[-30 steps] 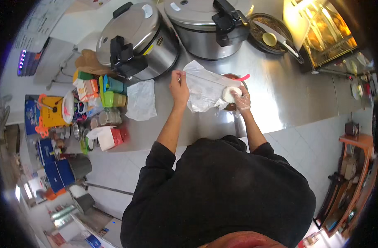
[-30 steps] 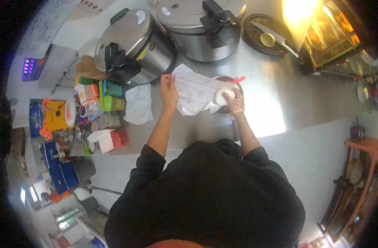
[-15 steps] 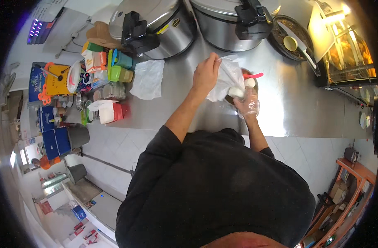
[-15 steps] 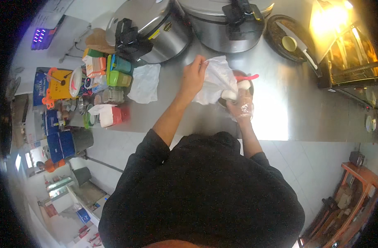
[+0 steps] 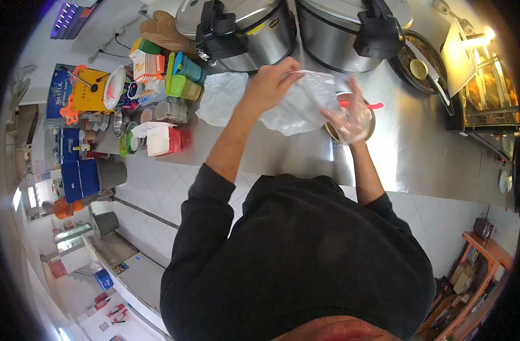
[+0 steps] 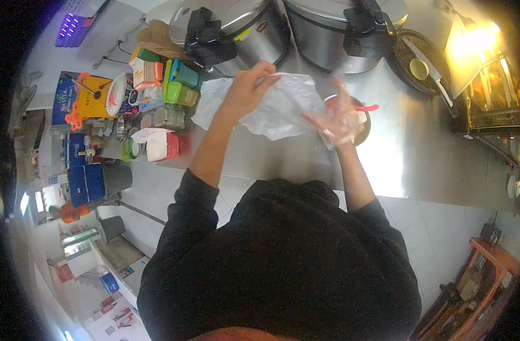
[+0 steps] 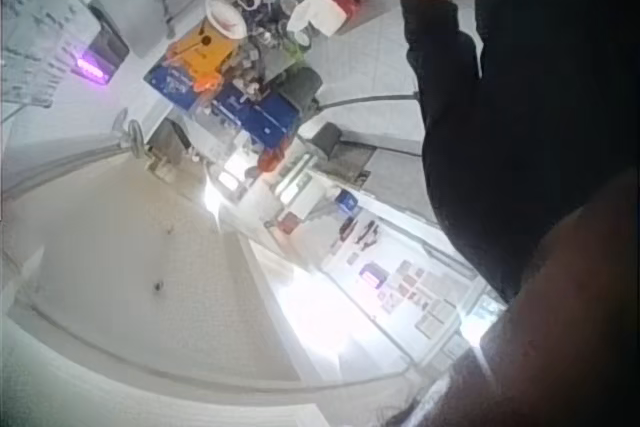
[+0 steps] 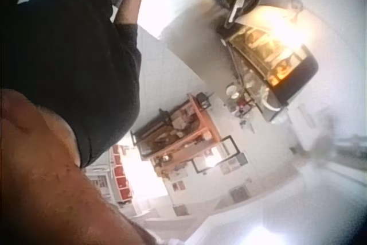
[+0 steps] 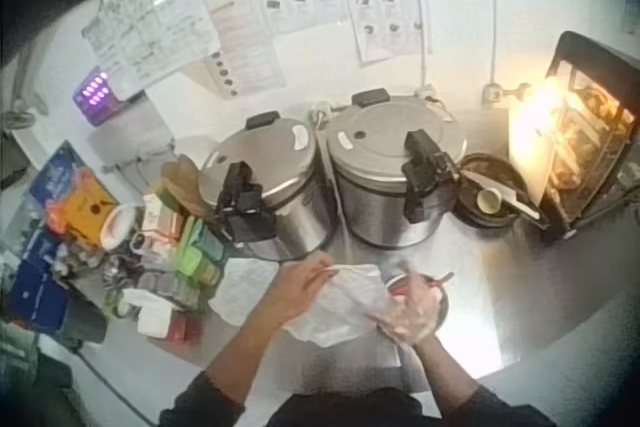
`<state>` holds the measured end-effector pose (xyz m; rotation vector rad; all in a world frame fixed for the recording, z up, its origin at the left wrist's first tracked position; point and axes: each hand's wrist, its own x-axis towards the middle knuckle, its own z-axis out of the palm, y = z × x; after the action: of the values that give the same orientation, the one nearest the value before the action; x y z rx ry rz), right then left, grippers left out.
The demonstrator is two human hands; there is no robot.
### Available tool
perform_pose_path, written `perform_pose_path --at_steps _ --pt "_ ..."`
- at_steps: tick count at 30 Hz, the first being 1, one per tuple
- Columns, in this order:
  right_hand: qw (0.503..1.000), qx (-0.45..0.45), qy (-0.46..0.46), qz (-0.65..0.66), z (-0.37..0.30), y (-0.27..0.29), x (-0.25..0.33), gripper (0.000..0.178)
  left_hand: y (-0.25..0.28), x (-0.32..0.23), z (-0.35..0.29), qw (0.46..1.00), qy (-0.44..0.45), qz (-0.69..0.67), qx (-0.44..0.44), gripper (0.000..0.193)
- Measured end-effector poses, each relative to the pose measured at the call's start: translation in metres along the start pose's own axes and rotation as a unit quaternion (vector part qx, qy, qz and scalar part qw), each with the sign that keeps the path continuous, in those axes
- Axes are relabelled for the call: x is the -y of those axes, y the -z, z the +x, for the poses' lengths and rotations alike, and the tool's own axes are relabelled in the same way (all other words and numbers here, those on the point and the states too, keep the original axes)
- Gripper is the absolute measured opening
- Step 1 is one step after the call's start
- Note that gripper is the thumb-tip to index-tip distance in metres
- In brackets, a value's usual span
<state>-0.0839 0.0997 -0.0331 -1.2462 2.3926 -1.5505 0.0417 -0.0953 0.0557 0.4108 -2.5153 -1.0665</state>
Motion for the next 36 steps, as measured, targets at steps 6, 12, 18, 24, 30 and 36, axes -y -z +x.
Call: perform_pose_path --at_steps 6,12,18,24,30,36 --pt "0.960 0.099 -0.189 0.183 0.047 -0.111 0.025 0.037 0.109 0.147 -0.055 0.978 0.082 -0.065 0.180 0.040" --pt "0.961 0.053 -0.205 0.181 0.006 -0.293 0.021 0.032 0.169 0.296 -0.133 0.924 0.229 -0.101 -0.289 0.033" --pt "0.954 -0.020 -0.296 0.051 -0.006 -0.414 0.010 0.034 0.154 0.271 -0.121 0.910 0.084 -0.009 -0.406 0.012" --pt "0.940 0.035 -0.325 -0.102 0.003 -0.449 0.045 0.028 0.129 0.303 -0.102 0.959 0.150 -0.239 0.024 0.033" --pt "0.951 -0.008 -0.261 -0.164 0.011 -0.438 0.063 0.031 0.080 0.397 -0.162 0.967 0.179 0.178 0.028 0.080" --pt "0.887 0.289 0.094 -0.347 0.011 -0.467 0.074 0.053 0.091 0.406 -0.180 0.956 0.164 0.238 0.047 0.080"
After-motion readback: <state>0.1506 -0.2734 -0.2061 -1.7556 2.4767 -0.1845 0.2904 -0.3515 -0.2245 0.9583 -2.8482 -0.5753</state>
